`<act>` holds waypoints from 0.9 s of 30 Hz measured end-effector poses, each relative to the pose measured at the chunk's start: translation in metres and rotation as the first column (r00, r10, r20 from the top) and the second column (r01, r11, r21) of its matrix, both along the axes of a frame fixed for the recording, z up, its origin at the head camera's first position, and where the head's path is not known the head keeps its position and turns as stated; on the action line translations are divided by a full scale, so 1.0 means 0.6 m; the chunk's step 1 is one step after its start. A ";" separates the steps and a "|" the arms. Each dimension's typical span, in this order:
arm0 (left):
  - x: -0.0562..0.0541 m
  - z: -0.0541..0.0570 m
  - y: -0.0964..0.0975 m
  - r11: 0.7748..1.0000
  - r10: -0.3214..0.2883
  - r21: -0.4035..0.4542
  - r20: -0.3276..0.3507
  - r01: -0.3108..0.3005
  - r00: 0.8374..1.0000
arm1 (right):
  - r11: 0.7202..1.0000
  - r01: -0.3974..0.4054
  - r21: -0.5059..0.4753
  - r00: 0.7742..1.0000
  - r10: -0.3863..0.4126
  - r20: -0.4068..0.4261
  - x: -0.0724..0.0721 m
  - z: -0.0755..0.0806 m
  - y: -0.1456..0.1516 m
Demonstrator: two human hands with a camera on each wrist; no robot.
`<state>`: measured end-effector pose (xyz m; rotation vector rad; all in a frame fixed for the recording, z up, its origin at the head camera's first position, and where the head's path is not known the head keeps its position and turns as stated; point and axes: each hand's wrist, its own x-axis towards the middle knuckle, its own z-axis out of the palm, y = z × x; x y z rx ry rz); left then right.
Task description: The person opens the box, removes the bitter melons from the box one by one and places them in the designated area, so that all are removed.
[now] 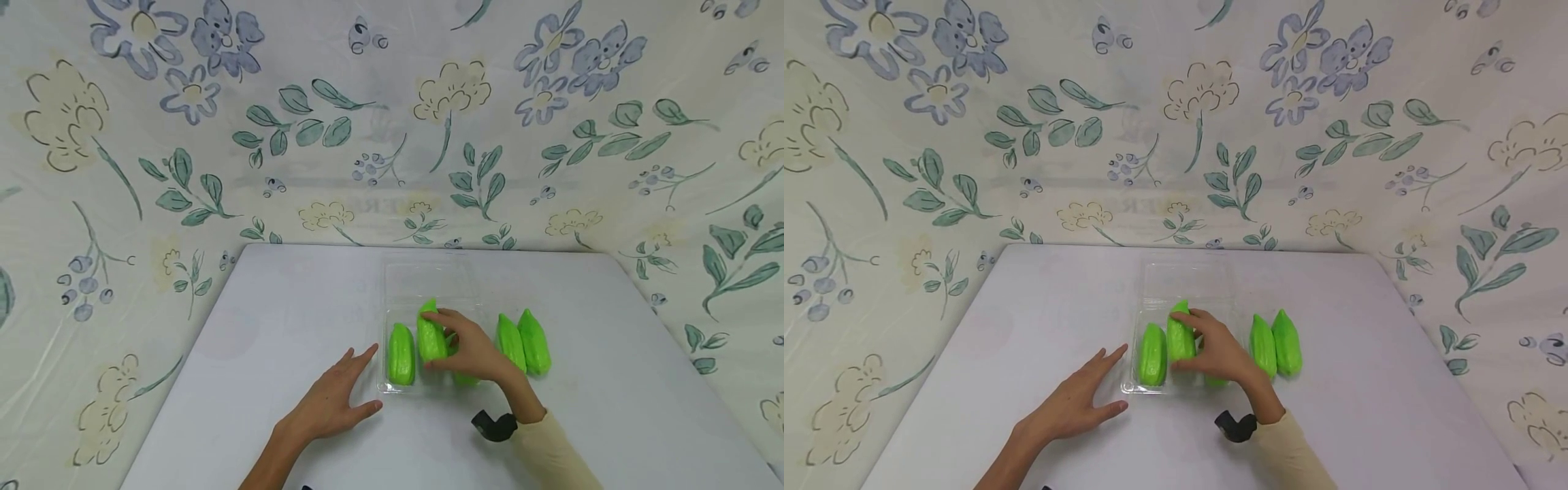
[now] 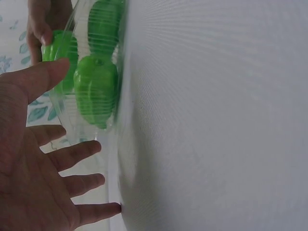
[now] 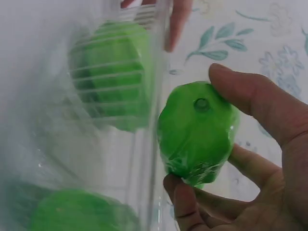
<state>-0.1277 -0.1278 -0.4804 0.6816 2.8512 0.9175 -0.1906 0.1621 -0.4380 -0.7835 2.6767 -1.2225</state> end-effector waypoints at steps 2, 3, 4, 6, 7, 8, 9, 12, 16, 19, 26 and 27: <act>0.000 -0.001 0.001 1.000 0.000 0.001 0.000 0.000 1.000 | 0.998 0.001 -0.056 1.000 0.000 0.019 -0.003 0.004 0.011; 0.000 -0.001 0.001 1.000 0.001 0.002 0.001 -0.001 1.000 | 0.996 0.007 -0.085 0.999 -0.004 0.032 -0.004 0.006 0.017; 0.000 -0.001 0.001 1.000 0.001 0.003 0.002 -0.001 1.000 | 0.994 0.011 -0.112 0.999 -0.007 0.042 -0.005 0.009 0.023; 0.000 -0.002 0.001 1.000 0.002 0.003 0.004 -0.002 1.000 | 0.988 0.024 -0.150 0.998 -0.016 0.053 -0.007 0.013 0.035; 0.001 -0.002 0.001 1.000 0.002 0.002 0.003 -0.002 1.000 | 0.984 0.029 -0.174 0.998 -0.019 0.054 -0.008 0.016 0.041; 0.001 -0.002 0.001 1.000 0.003 0.001 0.004 -0.003 1.000 | 0.980 0.035 -0.197 0.998 -0.024 0.055 -0.008 0.019 0.047; 0.001 -0.002 0.001 1.000 0.005 -0.001 0.005 -0.005 1.000 | 0.975 0.044 -0.218 0.998 -0.031 0.059 -0.008 0.022 0.053; 0.002 -0.002 0.002 1.000 0.010 -0.001 0.013 -0.010 1.000 | 0.961 0.088 -0.261 0.994 -0.068 0.083 -0.007 0.032 0.074; 0.003 -0.001 0.002 1.000 0.021 -0.004 0.033 -0.020 0.999 | 0.947 0.161 -0.278 0.985 -0.136 0.108 -0.002 0.040 0.109; 0.003 -0.001 0.002 1.000 0.026 -0.007 0.042 -0.026 0.999 | 0.939 0.206 -0.274 0.977 -0.181 0.116 0.002 0.041 0.137; 0.002 -0.002 0.003 1.000 0.026 -0.011 0.042 -0.026 0.999 | 0.927 0.266 -0.264 0.962 -0.240 0.127 0.016 0.040 0.204; 0.002 -0.002 0.003 1.000 0.026 -0.011 0.043 -0.026 0.999 | 0.926 0.273 -0.261 0.960 -0.247 0.131 0.018 0.039 0.214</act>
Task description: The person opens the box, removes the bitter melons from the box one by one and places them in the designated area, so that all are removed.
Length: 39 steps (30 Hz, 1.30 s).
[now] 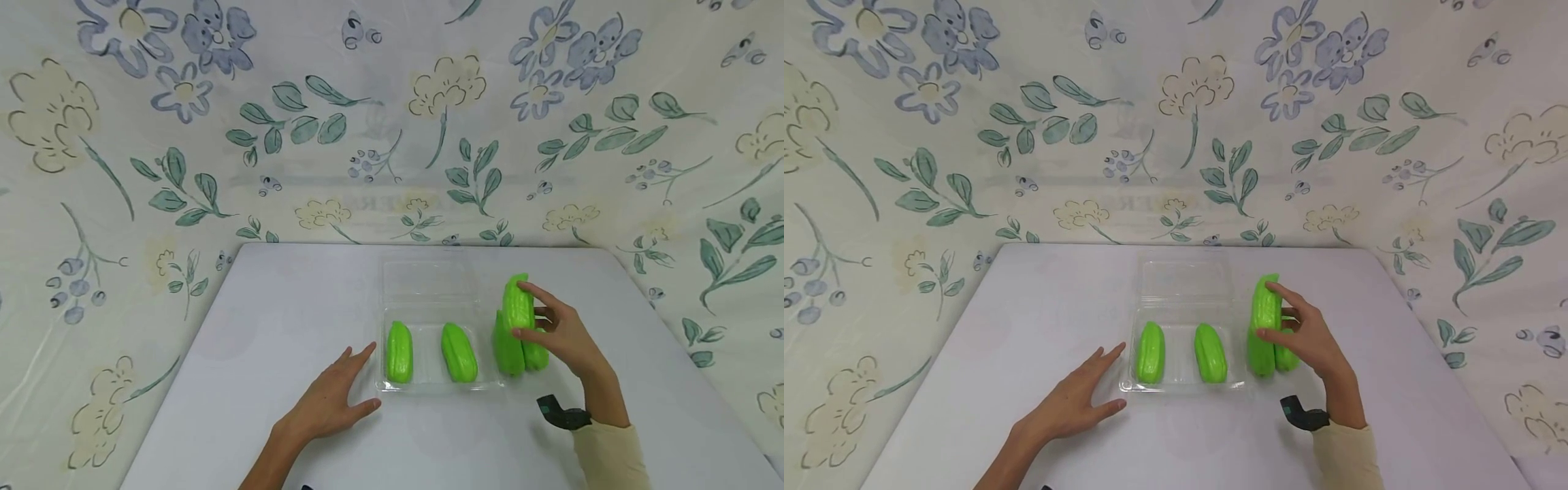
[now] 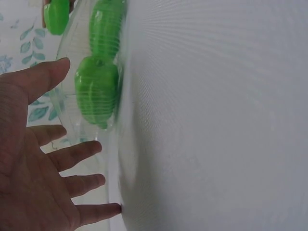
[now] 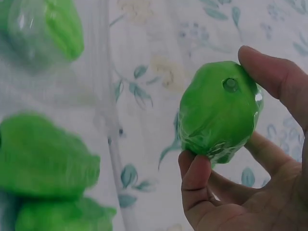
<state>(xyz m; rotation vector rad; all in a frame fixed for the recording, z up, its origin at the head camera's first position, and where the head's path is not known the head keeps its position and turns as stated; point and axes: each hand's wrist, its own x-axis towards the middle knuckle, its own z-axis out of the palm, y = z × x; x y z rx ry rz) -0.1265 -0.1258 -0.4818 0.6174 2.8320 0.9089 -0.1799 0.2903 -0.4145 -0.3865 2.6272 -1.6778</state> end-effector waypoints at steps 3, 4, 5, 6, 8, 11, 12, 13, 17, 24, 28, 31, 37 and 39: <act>0.000 0.000 0.001 1.000 0.003 0.001 0.004 -0.003 1.000 | 1.000 0.027 0.006 0.999 -0.027 0.027 0.005 -0.005 0.030; -0.001 0.000 0.001 1.000 0.005 0.001 0.003 -0.005 1.000 | 0.999 0.042 0.013 0.998 -0.043 0.037 0.006 -0.007 0.040; -0.001 0.000 0.001 1.000 0.005 0.001 0.002 -0.005 1.000 | 0.998 0.055 0.019 0.997 -0.056 0.050 0.007 -0.010 0.050; -0.001 0.000 0.001 1.000 0.005 0.003 0.002 -0.005 1.000 | 0.997 0.068 0.028 0.996 -0.070 0.064 0.008 -0.014 0.061; -0.002 0.000 0.002 1.000 0.005 0.005 0.001 -0.005 1.000 | 0.994 0.100 0.054 0.990 -0.104 0.094 0.009 -0.022 0.081; -0.002 -0.001 0.002 1.000 0.005 0.001 -0.001 -0.005 1.000 | 0.986 0.141 0.088 0.979 -0.152 0.137 0.010 -0.038 0.109; -0.001 -0.001 0.002 1.000 0.005 0.002 0.000 -0.005 1.000 | 0.984 0.152 0.095 0.974 -0.165 0.153 0.010 -0.044 0.117; -0.001 -0.002 0.002 1.000 0.005 0.001 -0.001 -0.005 1.000 | 0.982 0.161 0.097 0.971 -0.175 0.165 0.010 -0.049 0.124; -0.001 -0.002 0.002 1.000 0.004 0.002 0.001 -0.004 1.000 | 0.982 0.171 0.084 0.961 -0.185 0.207 0.010 -0.070 0.139; -0.002 -0.003 0.001 1.000 0.003 0.005 0.003 -0.003 1.000 | 0.987 0.142 0.082 0.956 -0.158 0.249 0.010 -0.097 0.138; -0.002 0.000 0.002 1.000 0.003 0.008 0.007 -0.003 1.000 | 0.987 0.127 0.096 0.957 -0.147 0.248 0.012 -0.102 0.136; -0.001 0.001 0.003 1.000 0.002 0.010 0.012 -0.003 1.000 | 0.988 0.116 0.107 0.958 -0.139 0.250 0.012 -0.103 0.131; -0.002 0.001 0.002 1.000 0.001 0.009 0.009 -0.002 1.000 | 0.982 0.113 0.148 0.957 -0.148 0.249 0.013 -0.108 0.124; -0.002 0.000 0.002 1.000 0.003 0.011 0.011 -0.003 1.000 | 0.980 0.115 0.164 0.956 -0.154 0.250 0.013 -0.110 0.123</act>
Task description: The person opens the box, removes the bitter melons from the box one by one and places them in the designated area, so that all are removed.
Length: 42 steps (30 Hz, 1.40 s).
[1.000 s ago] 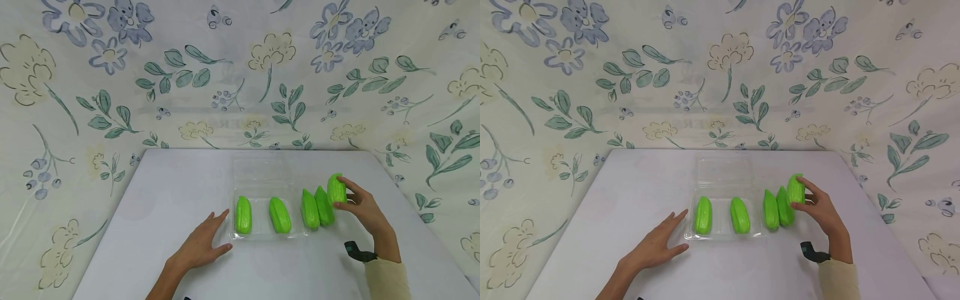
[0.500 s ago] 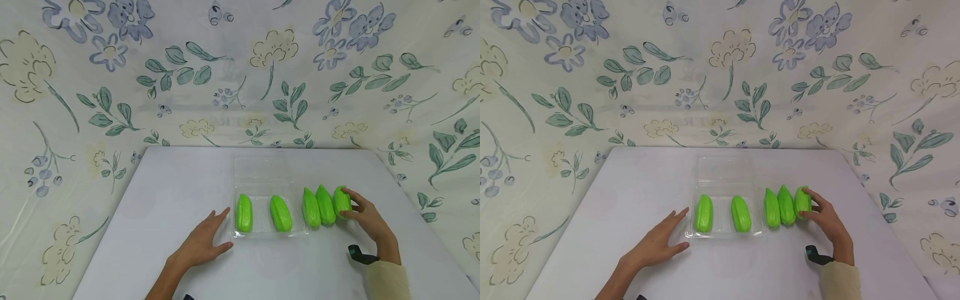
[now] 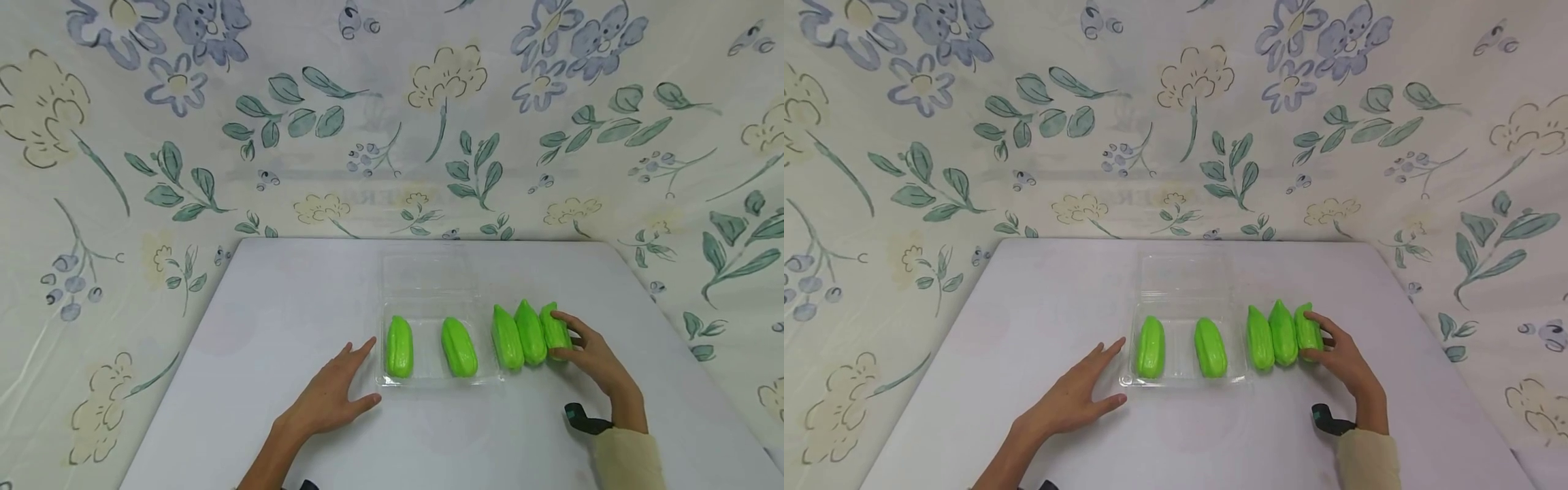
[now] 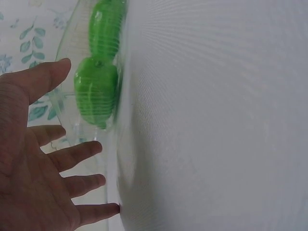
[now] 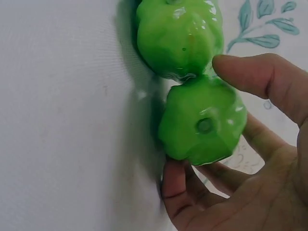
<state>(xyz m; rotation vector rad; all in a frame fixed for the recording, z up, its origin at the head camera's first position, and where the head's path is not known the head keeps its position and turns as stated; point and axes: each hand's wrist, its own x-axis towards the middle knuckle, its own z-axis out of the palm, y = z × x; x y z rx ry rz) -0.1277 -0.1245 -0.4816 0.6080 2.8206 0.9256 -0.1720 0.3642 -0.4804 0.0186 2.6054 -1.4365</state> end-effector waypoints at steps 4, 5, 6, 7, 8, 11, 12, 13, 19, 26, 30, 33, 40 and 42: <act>0.001 -0.001 0.000 1.000 0.001 0.006 0.006 -0.001 1.000 | 1.000 0.000 0.023 1.000 0.000 0.012 0.003 0.003 -0.002; 0.001 -0.001 -0.001 1.000 0.001 0.007 0.008 -0.001 1.000 | 1.000 0.000 0.024 1.000 0.000 0.015 0.004 0.005 -0.002; 0.002 -0.001 -0.001 1.000 0.000 0.008 0.007 0.000 1.000 | 1.000 0.000 0.023 1.000 -0.001 0.016 0.006 0.006 -0.002; 0.002 -0.002 -0.001 1.000 -0.001 0.009 0.007 0.001 1.000 | 1.000 0.000 0.023 1.000 0.000 0.016 0.007 0.007 -0.003; 0.002 -0.001 -0.001 1.000 -0.003 0.011 0.004 0.003 1.000 | 1.000 0.000 0.024 1.000 0.000 0.015 0.008 0.008 -0.003; 0.002 -0.001 -0.001 1.000 -0.002 0.009 0.003 0.002 1.000 | 1.000 -0.001 0.030 1.000 0.001 0.008 0.010 0.010 -0.001; 0.002 0.000 -0.002 1.000 -0.002 0.008 0.004 0.002 1.000 | 0.999 -0.001 0.034 1.000 0.001 0.003 0.011 0.011 -0.001; 0.002 0.000 -0.002 1.000 -0.001 0.007 0.005 0.001 1.000 | 0.999 -0.002 0.042 1.000 0.002 -0.003 0.012 0.013 0.000; 0.002 0.003 -0.001 1.000 0.000 0.000 0.009 0.000 1.000 | 0.997 -0.001 0.075 0.998 0.006 -0.060 0.019 0.023 0.005; 0.003 0.002 -0.002 1.000 -0.004 0.005 -0.001 0.004 1.000 | 0.996 -0.022 0.091 0.994 0.032 -0.102 0.021 0.044 0.005; 0.003 0.001 -0.002 1.000 -0.008 0.004 -0.003 0.008 1.000 | 0.993 -0.034 0.115 0.989 0.050 -0.139 0.020 0.060 -0.003; 0.002 0.002 -0.002 1.000 -0.009 0.001 -0.005 0.009 1.000 | 0.990 -0.050 0.130 0.982 0.072 -0.172 0.016 0.072 -0.014; 0.001 0.001 -0.001 1.000 -0.004 0.002 -0.009 0.004 1.000 | 0.987 -0.146 0.067 0.962 0.157 -0.223 0.001 0.096 -0.066; 0.001 0.002 -0.001 1.000 -0.005 0.004 -0.012 0.005 1.000 | 0.982 -0.188 0.022 0.956 0.188 -0.225 -0.004 0.100 -0.087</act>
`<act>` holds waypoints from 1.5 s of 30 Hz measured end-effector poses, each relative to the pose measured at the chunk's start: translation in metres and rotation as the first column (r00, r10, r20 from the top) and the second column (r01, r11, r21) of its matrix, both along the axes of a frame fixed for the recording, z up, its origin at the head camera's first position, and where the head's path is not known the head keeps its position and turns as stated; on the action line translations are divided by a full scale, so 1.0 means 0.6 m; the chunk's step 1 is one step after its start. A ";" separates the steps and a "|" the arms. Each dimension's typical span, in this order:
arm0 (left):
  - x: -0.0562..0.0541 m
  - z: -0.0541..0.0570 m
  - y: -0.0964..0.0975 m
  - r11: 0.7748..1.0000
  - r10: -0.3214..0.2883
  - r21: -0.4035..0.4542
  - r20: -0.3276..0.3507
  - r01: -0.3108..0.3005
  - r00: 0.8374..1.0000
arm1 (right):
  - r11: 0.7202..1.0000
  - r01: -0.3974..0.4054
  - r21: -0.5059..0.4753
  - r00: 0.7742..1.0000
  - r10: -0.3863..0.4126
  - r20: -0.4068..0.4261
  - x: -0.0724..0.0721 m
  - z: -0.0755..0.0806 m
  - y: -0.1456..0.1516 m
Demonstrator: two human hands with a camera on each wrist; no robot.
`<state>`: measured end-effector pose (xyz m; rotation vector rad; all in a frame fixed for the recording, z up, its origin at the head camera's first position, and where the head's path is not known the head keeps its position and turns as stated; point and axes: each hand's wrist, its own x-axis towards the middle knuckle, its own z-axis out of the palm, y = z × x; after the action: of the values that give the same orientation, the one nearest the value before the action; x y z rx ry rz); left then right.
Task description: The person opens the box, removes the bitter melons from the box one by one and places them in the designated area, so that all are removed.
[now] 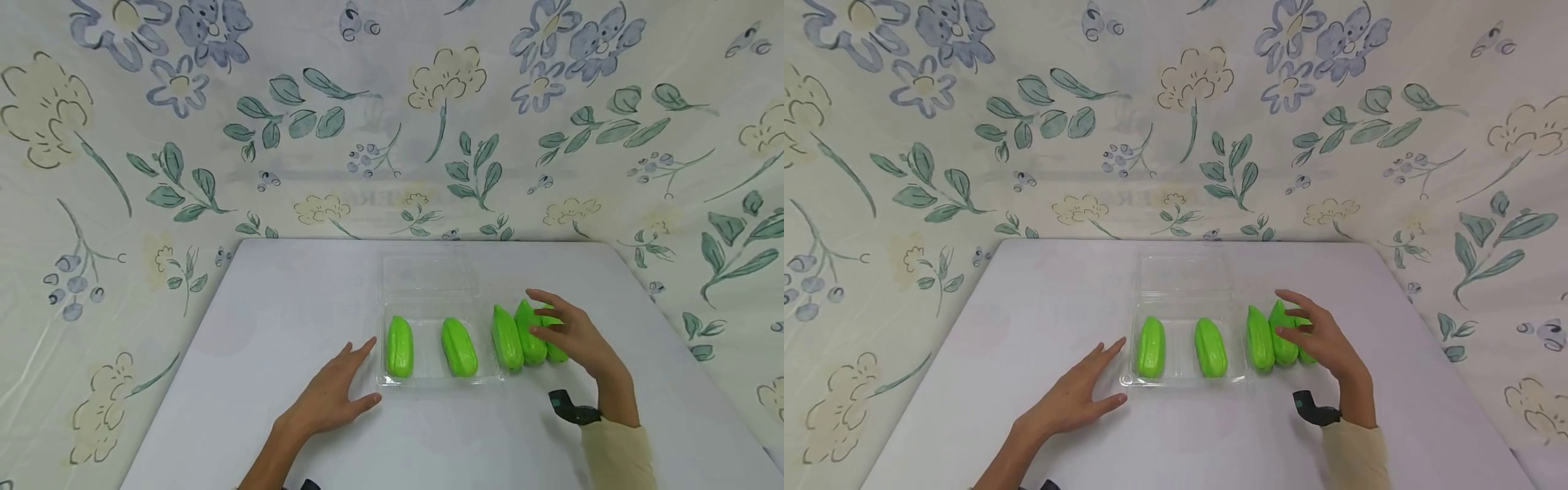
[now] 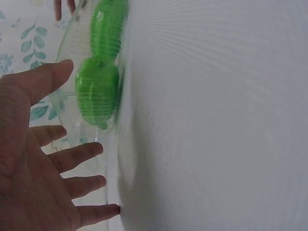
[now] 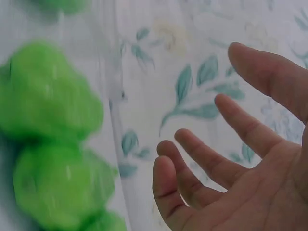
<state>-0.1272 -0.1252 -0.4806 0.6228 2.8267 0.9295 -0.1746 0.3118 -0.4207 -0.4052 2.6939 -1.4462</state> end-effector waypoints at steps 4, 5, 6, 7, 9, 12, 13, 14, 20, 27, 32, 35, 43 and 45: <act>-0.002 0.000 0.000 1.000 0.001 0.001 -0.007 -0.001 1.000 | 0.991 -0.106 -0.084 0.994 0.106 -0.005 -0.014 -0.001 -0.044; -0.002 0.000 0.000 1.000 0.000 0.002 -0.006 0.000 1.000 | 0.986 -0.131 -0.101 0.991 0.131 -0.009 -0.017 0.000 -0.055; -0.002 0.000 0.000 1.000 -0.001 0.003 -0.003 0.001 1.000 | 0.982 -0.154 -0.109 0.988 0.153 -0.021 -0.020 -0.002 -0.065; -0.002 0.000 0.000 1.000 -0.001 0.004 0.000 0.001 1.000 | 0.977 -0.179 -0.120 0.984 0.177 -0.029 -0.023 -0.003 -0.076; -0.001 -0.001 0.000 1.000 -0.002 0.006 0.006 0.002 1.000 | 0.967 -0.221 -0.128 0.975 0.216 -0.049 -0.029 -0.005 -0.097; -0.001 -0.002 0.000 1.000 0.000 -0.001 0.011 0.000 1.000 | 0.952 -0.272 -0.144 0.962 0.265 -0.066 -0.037 -0.008 -0.129; -0.001 -0.002 0.000 1.000 0.001 -0.004 0.009 -0.001 1.000 | 0.944 -0.290 -0.154 0.957 0.283 -0.066 -0.039 -0.009 -0.140; 0.000 -0.002 0.000 1.000 0.002 -0.007 0.008 -0.002 1.000 | 0.936 -0.309 -0.169 0.951 0.302 -0.066 -0.041 -0.010 -0.151; -0.001 -0.002 0.000 1.000 0.005 -0.015 0.005 -0.005 1.000 | 0.898 -0.386 -0.211 0.922 0.386 -0.043 -0.048 -0.024 -0.205; -0.001 -0.002 0.003 1.000 0.008 -0.023 0.001 -0.008 1.000 | 0.895 -0.416 -0.161 0.905 0.425 0.024 -0.040 -0.041 -0.255; -0.002 -0.003 0.002 1.000 -0.001 -0.025 -0.012 0.001 1.000 | 0.905 -0.411 -0.109 0.908 0.418 0.041 -0.033 -0.050 -0.277; -0.002 -0.002 0.002 1.000 -0.008 -0.020 -0.018 0.007 1.000 | 0.914 -0.400 -0.066 0.914 0.403 0.047 -0.030 -0.057 -0.288; -0.002 -0.002 0.000 1.000 -0.023 0.007 -0.015 0.023 1.000 | 0.936 -0.349 0.047 0.937 0.349 0.011 -0.023 -0.066 -0.312; -0.002 -0.003 -0.001 1.000 -0.028 0.010 -0.014 0.028 1.000 | 0.937 -0.344 0.068 0.939 0.344 0.008 -0.021 -0.068 -0.315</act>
<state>-0.1284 -0.1255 -0.4821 0.6705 2.8196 0.9398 -0.1871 0.1227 -0.4613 -0.8264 2.5006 -1.2500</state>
